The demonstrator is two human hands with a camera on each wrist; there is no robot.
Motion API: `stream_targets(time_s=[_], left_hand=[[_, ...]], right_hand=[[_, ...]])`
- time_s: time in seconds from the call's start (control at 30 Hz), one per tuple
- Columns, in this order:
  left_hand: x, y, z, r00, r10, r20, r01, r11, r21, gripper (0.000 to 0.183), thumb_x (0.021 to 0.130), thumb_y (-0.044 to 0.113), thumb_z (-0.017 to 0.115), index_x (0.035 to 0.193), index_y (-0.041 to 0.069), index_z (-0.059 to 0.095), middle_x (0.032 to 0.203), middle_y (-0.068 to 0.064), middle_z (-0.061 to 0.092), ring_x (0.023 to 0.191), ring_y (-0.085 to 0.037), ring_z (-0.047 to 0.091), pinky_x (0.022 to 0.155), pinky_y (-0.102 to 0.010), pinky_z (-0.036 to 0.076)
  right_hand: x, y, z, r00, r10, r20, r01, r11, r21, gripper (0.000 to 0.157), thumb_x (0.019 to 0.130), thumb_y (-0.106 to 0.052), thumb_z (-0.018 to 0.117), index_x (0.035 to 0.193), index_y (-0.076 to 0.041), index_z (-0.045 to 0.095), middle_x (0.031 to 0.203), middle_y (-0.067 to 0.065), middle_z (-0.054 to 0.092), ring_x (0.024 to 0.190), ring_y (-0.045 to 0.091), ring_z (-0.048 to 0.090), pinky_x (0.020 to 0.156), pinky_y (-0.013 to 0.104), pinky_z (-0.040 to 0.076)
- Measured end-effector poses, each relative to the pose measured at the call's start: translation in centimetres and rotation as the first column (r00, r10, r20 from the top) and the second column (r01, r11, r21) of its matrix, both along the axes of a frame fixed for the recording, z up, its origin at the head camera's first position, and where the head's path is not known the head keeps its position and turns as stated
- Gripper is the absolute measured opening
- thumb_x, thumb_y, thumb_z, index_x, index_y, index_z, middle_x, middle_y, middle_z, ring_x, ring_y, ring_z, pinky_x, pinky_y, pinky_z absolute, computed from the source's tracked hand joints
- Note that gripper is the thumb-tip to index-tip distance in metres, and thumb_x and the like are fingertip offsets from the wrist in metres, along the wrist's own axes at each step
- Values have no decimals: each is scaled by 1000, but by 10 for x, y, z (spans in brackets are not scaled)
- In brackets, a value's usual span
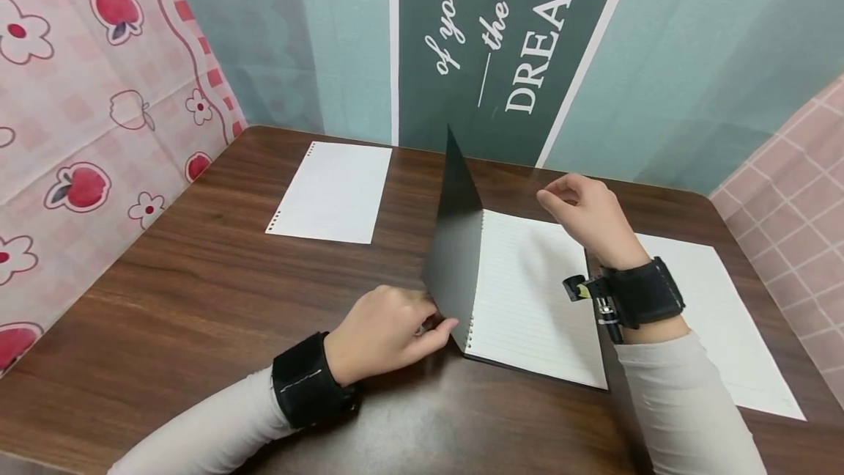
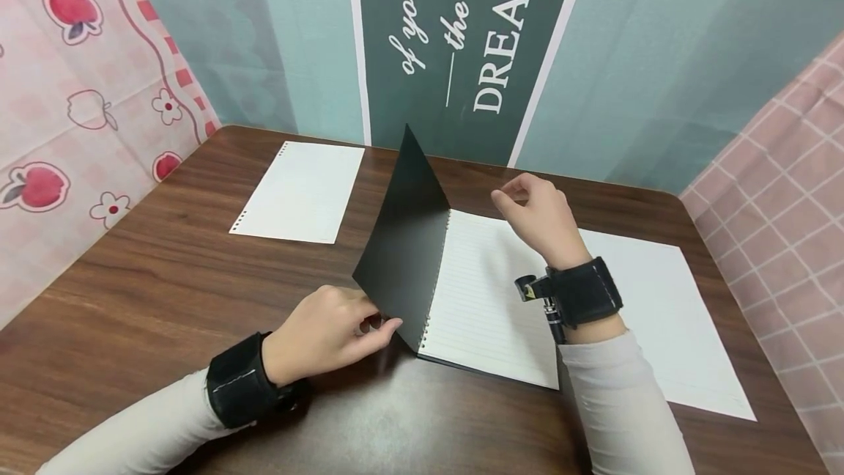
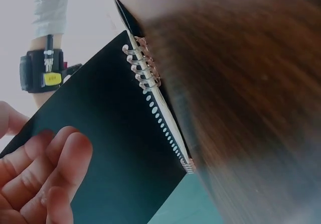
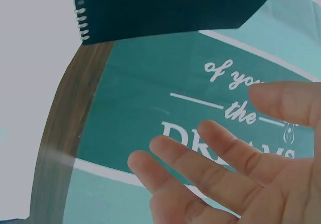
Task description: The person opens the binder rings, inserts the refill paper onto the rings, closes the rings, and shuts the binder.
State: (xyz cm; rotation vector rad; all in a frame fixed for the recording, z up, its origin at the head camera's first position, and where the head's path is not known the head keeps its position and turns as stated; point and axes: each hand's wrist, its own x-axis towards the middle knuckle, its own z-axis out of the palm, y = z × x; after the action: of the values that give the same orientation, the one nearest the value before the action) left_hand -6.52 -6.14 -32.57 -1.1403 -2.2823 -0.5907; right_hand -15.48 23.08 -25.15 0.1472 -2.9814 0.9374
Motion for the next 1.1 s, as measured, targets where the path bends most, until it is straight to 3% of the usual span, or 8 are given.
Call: stream_targets(time_s=[0.17, 0.27, 0.4, 0.5, 0.83, 1.1], left_hand=[[2, -5, -2, 1000, 26, 13, -26, 1000, 0, 45, 82, 26, 76, 53, 17, 43, 50, 10, 32, 46, 1, 26, 45, -10, 17], [2, -8, -4, 999, 28, 42, -29, 999, 17, 41, 82, 25, 77, 54, 17, 47, 50, 10, 38, 46, 2, 28, 44, -9, 19], [1, -12, -6, 998, 11, 64, -14, 999, 42, 26, 81, 24, 78, 73, 13, 55, 56, 9, 53, 45, 3, 35, 44, -8, 26], [1, -15, -6, 998, 1, 65, -5, 998, 56, 27, 82, 24, 77, 83, 13, 52, 60, 10, 57, 44, 3, 36, 45, -8, 27], [0, -19, -6, 993, -15, 120, 0, 992, 126, 26, 92, 24, 66, 70, 13, 55, 60, 7, 58, 47, 3, 43, 48, -8, 35], [-3, -27, -7, 995, -26, 92, 10, 986, 167, 36, 99, 30, 55, 67, 14, 55, 60, 8, 58, 48, 1, 48, 50, -9, 38]], right_hand=[[1, 8, -6, 999, -11, 44, 11, 1000, 3, 51, 103, -43, 46, 131, -2, 56, 133, 23, 58, 126, 41, 53, 95, 57, 45], [3, 12, -10, 998, -13, 54, 13, 1000, 10, 50, 103, -41, 46, 131, -1, 56, 133, 24, 58, 126, 42, 53, 95, 58, 45], [3, 18, -15, 998, -14, 63, 12, 1000, 23, 50, 104, -41, 45, 131, -1, 55, 133, 25, 58, 126, 42, 53, 96, 59, 45], [4, 23, -20, 997, -17, 74, 15, 999, 28, 51, 104, -41, 45, 132, 0, 55, 134, 26, 57, 126, 43, 53, 97, 59, 44], [8, 37, -32, 995, -39, 94, 35, 998, 46, 51, 104, -40, 44, 131, 1, 55, 133, 28, 58, 125, 44, 54, 99, 61, 43], [10, 47, -42, 988, -27, 152, 18, 998, 64, 55, 104, -42, 43, 135, 3, 52, 136, 33, 54, 127, 47, 51, 98, 62, 43]])
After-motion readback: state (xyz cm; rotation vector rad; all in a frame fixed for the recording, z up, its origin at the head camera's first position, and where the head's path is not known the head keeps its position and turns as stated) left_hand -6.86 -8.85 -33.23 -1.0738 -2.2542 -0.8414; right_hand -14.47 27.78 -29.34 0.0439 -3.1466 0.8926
